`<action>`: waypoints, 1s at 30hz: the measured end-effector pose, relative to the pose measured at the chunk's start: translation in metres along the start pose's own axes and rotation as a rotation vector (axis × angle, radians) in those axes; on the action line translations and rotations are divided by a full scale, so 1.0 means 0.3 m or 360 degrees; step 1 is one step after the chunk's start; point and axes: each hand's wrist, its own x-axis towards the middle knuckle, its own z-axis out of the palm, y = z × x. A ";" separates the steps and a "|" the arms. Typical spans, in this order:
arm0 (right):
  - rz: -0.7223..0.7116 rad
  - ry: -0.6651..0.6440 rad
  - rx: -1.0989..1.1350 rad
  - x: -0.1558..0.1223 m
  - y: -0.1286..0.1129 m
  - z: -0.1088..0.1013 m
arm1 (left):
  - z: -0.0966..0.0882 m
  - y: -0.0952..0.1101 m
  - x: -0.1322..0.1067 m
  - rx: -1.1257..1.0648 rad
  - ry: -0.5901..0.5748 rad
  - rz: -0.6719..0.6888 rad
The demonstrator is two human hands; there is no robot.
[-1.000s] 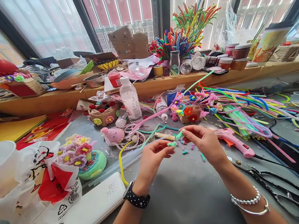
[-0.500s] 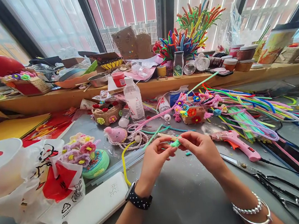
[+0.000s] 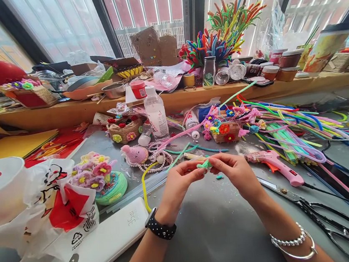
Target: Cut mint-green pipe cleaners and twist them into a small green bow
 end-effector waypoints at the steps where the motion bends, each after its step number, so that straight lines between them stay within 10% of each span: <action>1: -0.0005 0.0011 -0.0018 0.003 0.005 -0.003 | 0.000 -0.002 0.001 -0.0028 0.0020 -0.0002; 30: -0.0448 -0.0053 -0.0788 -0.006 -0.003 0.004 | -0.016 -0.005 0.004 -0.0095 -0.0059 -0.0031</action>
